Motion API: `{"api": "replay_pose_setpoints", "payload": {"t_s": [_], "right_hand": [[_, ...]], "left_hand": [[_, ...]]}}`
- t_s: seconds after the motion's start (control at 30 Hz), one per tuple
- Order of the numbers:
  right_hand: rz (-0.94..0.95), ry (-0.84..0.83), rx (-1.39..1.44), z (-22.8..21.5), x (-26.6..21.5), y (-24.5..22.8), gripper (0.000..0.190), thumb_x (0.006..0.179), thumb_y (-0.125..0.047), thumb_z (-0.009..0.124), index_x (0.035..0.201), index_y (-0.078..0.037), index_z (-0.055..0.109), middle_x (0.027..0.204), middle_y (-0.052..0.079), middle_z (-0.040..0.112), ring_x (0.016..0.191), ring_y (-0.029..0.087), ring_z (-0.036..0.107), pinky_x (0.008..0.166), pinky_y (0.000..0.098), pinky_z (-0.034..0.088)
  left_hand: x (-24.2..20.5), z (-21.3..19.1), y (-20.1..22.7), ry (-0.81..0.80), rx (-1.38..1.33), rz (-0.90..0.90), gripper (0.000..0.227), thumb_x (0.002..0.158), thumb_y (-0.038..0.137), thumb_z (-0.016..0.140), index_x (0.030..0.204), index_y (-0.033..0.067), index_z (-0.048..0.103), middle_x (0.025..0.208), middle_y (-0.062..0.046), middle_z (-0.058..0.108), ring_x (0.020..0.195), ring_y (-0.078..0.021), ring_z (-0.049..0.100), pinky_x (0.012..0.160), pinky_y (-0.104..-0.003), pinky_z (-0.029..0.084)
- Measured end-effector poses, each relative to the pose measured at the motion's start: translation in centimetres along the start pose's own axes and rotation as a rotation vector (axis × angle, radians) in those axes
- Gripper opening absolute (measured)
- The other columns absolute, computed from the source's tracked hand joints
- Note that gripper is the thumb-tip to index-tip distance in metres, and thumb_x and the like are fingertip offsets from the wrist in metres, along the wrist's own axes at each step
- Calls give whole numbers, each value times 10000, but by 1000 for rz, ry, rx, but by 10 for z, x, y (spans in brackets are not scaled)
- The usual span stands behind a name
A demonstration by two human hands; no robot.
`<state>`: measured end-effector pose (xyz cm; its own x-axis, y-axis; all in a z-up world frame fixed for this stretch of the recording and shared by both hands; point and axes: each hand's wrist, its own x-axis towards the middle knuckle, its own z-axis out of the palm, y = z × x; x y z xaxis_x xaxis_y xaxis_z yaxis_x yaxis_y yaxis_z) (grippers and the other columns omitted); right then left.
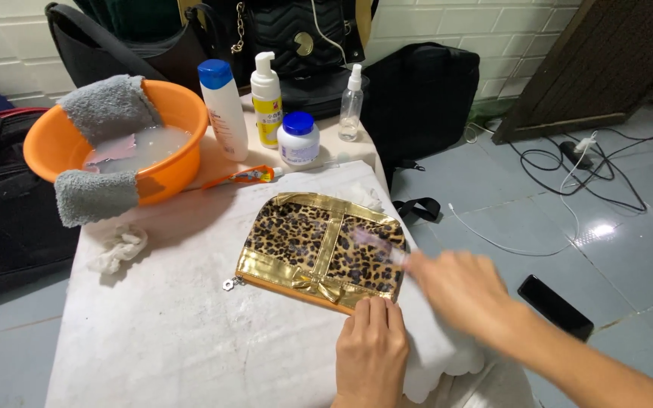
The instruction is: Scrubbing a leopard-print pouch with a toothbrush and cleaning solution to remove dirt.
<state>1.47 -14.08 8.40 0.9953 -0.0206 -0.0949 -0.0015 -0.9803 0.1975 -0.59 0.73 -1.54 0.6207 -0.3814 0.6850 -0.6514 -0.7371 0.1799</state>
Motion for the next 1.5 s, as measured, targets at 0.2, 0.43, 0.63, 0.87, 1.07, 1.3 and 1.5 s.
{"api": "replay_pose_setpoints", "payload": {"t_s": [0.2,0.43,0.63,0.87,1.07,1.3,1.5], "right_hand": [[-35,113,-30,15,-7,-19,204,980,-290,483,958,-104,565,629,130,700,493,339,678,449,476,515],[183,-283,-94,32,-61,-17,314,1038,-511,334,989,-222,446,770,65,737,707,327,724,610,484,539],[60,322,-327,37,-8,-7,262,1027,-351,479,875,-139,506,583,50,683,394,219,632,358,346,454],[60,269,-366,41,-10,-22,143,859,-143,583,934,-29,540,579,75,674,433,200,678,353,339,503],[123,56,-365,53,-67,-15,269,1044,-380,405,946,-143,487,621,41,707,451,207,685,386,351,507],[6,347,-400,45,-17,-7,128,823,-148,603,879,-55,536,571,65,652,409,192,648,340,334,482],[-11,244,-210,36,-4,-22,96,887,-174,551,897,-78,545,606,110,685,447,275,674,368,399,501]], "left_hand": [[1,-2,-1,-3,-35,-8,93,781,47,655,871,31,666,821,-96,586,739,-207,536,594,-308,473],[2,-1,-1,1,-35,-12,107,776,40,679,883,33,681,812,-92,585,712,-188,511,581,-288,463],[1,-1,0,-54,-2,1,99,729,-6,696,822,26,683,789,-99,606,721,-182,534,564,-284,482],[0,2,0,-53,-38,-7,54,740,16,674,781,45,656,774,-97,572,713,-199,519,566,-299,473],[1,2,-2,-84,-31,-9,75,720,-15,697,764,41,674,761,-97,593,691,-182,524,545,-278,474],[2,-2,-1,-87,15,4,137,695,-8,692,828,26,694,803,-106,616,730,-196,563,592,-296,505],[1,-4,-1,-69,-16,1,74,752,58,652,824,68,635,827,-99,572,770,-218,551,617,-319,489]]}}
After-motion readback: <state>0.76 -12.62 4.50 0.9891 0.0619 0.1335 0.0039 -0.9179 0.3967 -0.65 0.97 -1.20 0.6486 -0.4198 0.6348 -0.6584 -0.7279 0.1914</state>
